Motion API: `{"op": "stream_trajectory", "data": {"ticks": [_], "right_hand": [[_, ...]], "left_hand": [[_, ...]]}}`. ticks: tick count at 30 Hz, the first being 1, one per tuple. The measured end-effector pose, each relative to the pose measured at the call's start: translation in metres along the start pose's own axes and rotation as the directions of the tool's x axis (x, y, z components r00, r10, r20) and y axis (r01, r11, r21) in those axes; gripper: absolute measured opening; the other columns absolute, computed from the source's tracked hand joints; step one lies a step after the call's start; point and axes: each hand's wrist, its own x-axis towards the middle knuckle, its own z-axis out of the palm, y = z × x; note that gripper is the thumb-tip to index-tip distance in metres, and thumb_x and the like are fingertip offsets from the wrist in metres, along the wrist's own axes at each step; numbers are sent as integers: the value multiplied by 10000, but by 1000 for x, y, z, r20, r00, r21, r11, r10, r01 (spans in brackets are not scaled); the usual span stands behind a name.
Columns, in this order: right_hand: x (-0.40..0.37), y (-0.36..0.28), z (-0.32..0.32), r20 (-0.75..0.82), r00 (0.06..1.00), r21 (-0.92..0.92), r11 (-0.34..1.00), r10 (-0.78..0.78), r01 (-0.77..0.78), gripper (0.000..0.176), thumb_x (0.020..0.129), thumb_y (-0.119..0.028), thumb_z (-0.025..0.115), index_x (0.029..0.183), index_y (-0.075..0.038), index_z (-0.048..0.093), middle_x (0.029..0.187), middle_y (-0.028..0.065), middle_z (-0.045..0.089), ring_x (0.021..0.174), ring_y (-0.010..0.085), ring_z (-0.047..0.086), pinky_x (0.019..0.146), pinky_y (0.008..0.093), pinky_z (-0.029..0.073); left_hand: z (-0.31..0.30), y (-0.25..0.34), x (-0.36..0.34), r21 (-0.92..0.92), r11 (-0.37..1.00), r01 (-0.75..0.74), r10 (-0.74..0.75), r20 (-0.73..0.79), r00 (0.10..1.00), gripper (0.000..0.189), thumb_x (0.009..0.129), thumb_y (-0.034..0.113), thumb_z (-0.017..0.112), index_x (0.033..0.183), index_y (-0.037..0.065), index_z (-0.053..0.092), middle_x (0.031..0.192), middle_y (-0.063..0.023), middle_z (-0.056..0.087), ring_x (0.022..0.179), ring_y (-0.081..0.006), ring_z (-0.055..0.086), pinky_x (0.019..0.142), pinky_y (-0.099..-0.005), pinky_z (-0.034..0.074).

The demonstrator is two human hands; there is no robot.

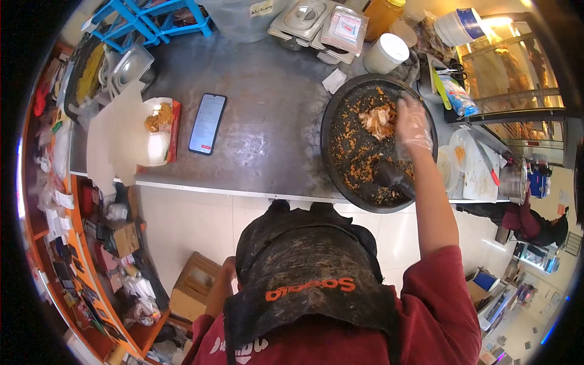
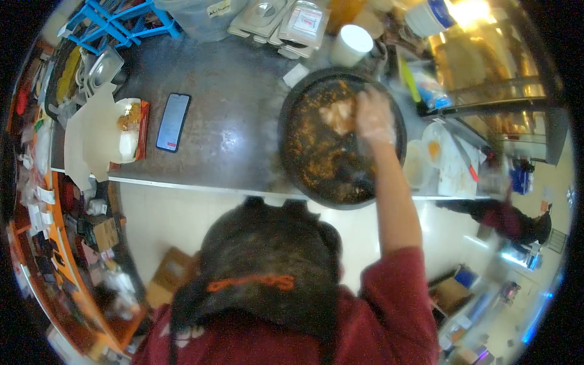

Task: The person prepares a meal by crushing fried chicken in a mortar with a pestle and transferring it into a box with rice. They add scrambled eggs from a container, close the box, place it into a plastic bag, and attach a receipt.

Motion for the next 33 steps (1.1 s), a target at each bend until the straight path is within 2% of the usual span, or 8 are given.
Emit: {"op": "stream_trajectory", "data": {"ticks": [5,8,13,19,23,26,29,33], "right_hand": [[-28,-117,-35,315,940,-208,976,134,-69,773,998,-689,429,1531,-133,497,1587,249,421,1433,490,421,1186,546,364],[-45,-130,-11,132,962,-251,947,241,-202,915,875,-786,542,1548,-171,468,1536,308,454,1418,516,434,1176,545,368],[-49,-141,-1,98,963,-320,924,252,-209,586,1021,-551,509,1435,-143,580,1286,254,635,1127,474,639,961,577,520],[-45,-106,35,-25,991,-160,979,-133,127,312,965,-267,616,1184,-47,645,1045,254,695,965,439,690,894,516,559],[-5,-39,34,94,995,248,966,44,-66,301,950,-307,628,1114,-55,640,893,138,684,808,242,684,678,446,563],[-4,-25,-30,322,874,697,534,364,-479,286,945,-349,622,1059,-87,629,788,26,621,625,135,588,523,327,480],[20,100,14,-261,963,528,845,65,86,280,944,-372,622,1048,-112,632,829,33,635,687,155,611,575,366,499],[20,82,0,-73,992,-79,992,-99,93,235,979,-231,572,1128,-86,682,1103,169,672,973,328,663,896,468,515]], "left_hand": [[-19,-3,4,-17,1000,6,-7,-58,998,232,895,191,658,849,-24,730,654,-88,625,460,-187,504,411,-380,334],[-30,-20,10,-162,985,-58,51,-46,998,252,894,202,666,898,-40,737,720,-136,669,503,-232,571,439,-377,406],[-49,-39,9,-4,1000,-2,2,-58,998,295,917,235,652,910,-51,726,721,-149,667,513,-242,583,458,-389,436],[-63,-40,15,249,967,48,-43,-24,999,348,944,275,635,923,-64,713,722,-164,664,526,-254,597,480,-403,472],[-66,15,36,543,825,-153,150,49,987,383,963,301,624,933,-72,704,722,-173,662,534,-263,607,495,-412,496],[-67,58,21,481,863,-153,184,-18,983,438,992,346,594,929,-78,686,715,-179,651,532,-269,604,505,-426,513],[-67,84,-2,391,914,-108,162,-108,981,567,1054,458,506,860,-60,632,677,-164,603,502,-277,563,493,-437,504],[-75,66,12,380,924,35,12,-121,993,527,1039,431,535,871,-58,632,675,-155,592,520,-280,566,494,-443,494]]}}
